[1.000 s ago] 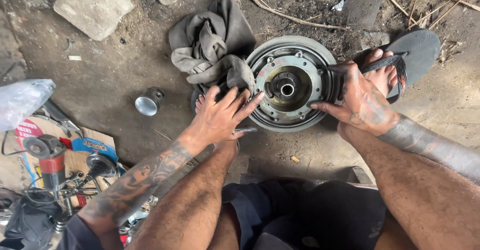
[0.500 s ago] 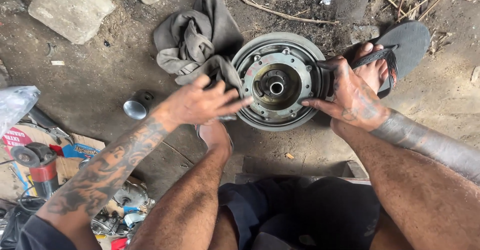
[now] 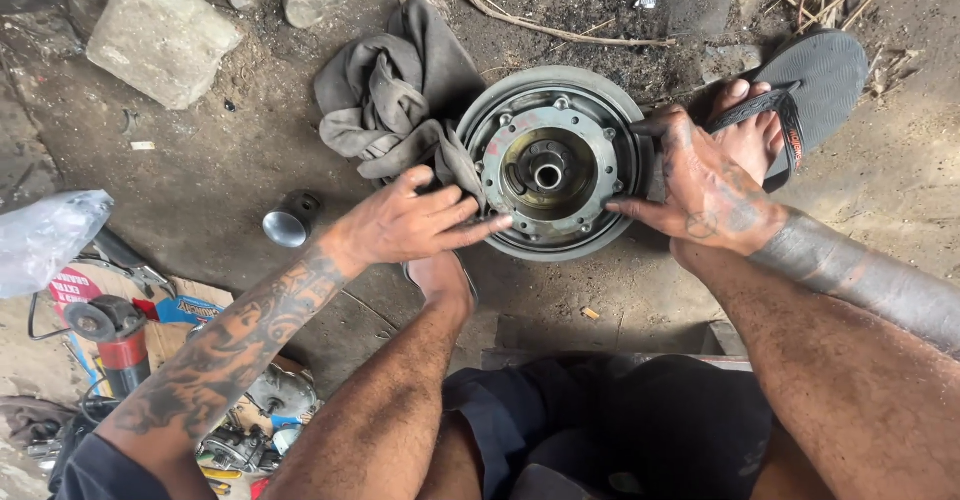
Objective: Cleaning a motorcycle clutch bell using a cloth to remove grease and debris.
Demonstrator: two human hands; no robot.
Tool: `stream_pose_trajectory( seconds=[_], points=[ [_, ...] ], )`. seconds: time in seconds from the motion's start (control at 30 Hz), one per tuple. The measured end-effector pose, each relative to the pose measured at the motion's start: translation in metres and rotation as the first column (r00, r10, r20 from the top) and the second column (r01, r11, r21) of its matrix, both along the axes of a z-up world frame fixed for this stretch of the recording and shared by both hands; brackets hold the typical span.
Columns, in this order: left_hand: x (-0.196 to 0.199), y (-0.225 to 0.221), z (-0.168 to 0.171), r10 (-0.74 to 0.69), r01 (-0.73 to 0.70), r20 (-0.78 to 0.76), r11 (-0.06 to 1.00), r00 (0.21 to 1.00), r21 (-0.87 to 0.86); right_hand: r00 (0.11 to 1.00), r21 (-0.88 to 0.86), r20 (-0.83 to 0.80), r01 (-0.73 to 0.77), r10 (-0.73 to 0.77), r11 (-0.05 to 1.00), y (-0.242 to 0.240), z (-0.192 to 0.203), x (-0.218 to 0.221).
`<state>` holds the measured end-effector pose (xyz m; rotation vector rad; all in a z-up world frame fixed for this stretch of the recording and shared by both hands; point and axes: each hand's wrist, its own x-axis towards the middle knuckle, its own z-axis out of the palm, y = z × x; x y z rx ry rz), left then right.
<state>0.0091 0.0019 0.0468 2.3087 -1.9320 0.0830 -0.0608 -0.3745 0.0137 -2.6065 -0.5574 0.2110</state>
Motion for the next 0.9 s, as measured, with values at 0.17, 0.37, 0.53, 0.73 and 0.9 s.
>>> stream_pose_trajectory(
  seconds=[0.17, 0.37, 0.53, 0.73, 0.9],
  points=[
    [-0.001, 0.004, -0.005, -0.066, 0.068, 0.029, 0.996, 0.997, -0.053, 0.998, -0.099, -0.033, -0.053, 0.050, 0.994, 0.017, 0.010, 0.019],
    [-0.006, 0.002, -0.013, -0.078, 0.079, 0.020, 0.995, 0.997, -0.066, 0.989, -0.197, -0.148, -0.007, -0.023, 0.980, 0.042, 0.013, 0.050],
    [-0.002, 0.015, -0.037, -0.021, 0.032, 0.149, 0.997, 0.989, -0.070, 0.988, -0.396, 0.063, -0.107, 0.143, 0.912, 0.047, 0.000, 0.069],
    [-0.016, 0.015, -0.041, 0.219, -0.221, 0.044, 0.974, 0.975, 0.043, 0.965, 0.048, -0.259, 0.043, -0.029, 0.998, 0.051, -0.007, 0.057],
    [-0.027, 0.015, -0.039, -0.003, 0.002, -0.028, 0.999, 1.000, -0.034, 0.971, 0.093, -0.237, 0.004, 0.018, 0.996, 0.054, -0.003, 0.060]
  ],
)
